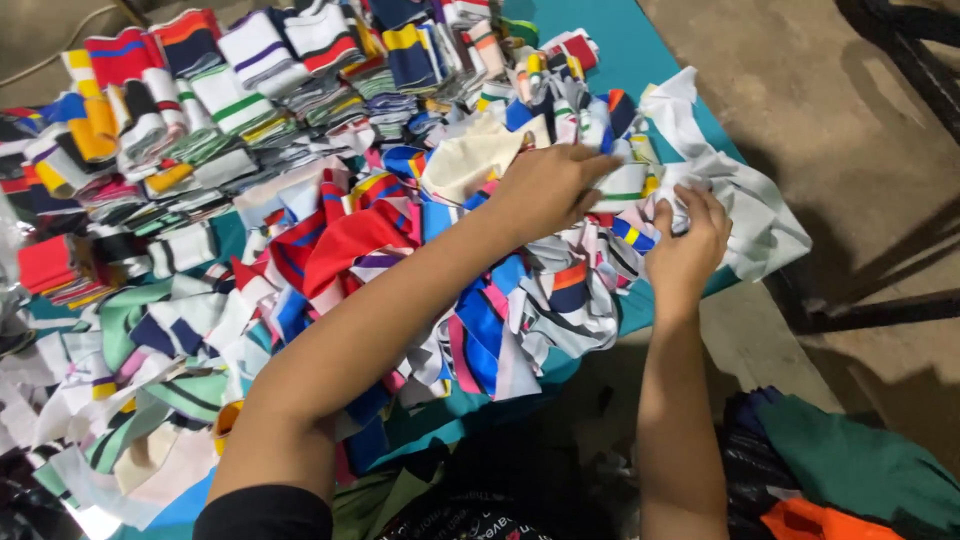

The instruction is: Organizing and stacking colorful fabric strips on a table in a sewing factory.

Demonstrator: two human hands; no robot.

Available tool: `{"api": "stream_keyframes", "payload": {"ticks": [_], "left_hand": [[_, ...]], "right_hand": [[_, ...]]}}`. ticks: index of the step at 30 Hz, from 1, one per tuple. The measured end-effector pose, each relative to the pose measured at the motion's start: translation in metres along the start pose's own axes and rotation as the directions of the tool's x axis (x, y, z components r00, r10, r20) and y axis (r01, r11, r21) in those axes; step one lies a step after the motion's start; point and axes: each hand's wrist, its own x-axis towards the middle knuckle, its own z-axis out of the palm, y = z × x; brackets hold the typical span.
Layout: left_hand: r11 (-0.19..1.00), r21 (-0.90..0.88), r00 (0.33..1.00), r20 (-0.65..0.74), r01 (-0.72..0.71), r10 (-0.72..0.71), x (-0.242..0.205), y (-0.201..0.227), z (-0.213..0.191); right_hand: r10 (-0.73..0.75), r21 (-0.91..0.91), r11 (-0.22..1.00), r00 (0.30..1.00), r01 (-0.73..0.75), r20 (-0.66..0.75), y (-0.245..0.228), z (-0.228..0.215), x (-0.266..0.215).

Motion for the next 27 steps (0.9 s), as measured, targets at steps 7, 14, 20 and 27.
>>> {"api": "stream_keyframes", "payload": {"ticks": [7, 14, 20, 27], "left_hand": [[0.990, -0.001, 0.990, 0.006, 0.139, -0.139, -0.007, -0.016, 0.005], [0.989, -0.042, 0.988, 0.065, 0.141, -0.138, -0.018, -0.012, -0.039], [0.960, -0.212, 0.981, -0.030, 0.183, -0.193, -0.029, 0.002, -0.064], [0.821, -0.570, 0.925, -0.326, -0.028, -0.195, -0.033, -0.007, -0.069]], "right_hand": [[0.030, 0.035, 0.999, 0.997, -0.027, -0.077, -0.013, -0.011, 0.002], [-0.023, 0.129, 0.991, 0.997, 0.032, -0.075, -0.015, -0.012, 0.001], [-0.058, 0.157, 0.986, 0.998, 0.059, -0.011, -0.018, -0.013, -0.001], [-0.090, 0.183, 0.980, 0.992, 0.072, 0.089, -0.017, -0.011, 0.000]]}}
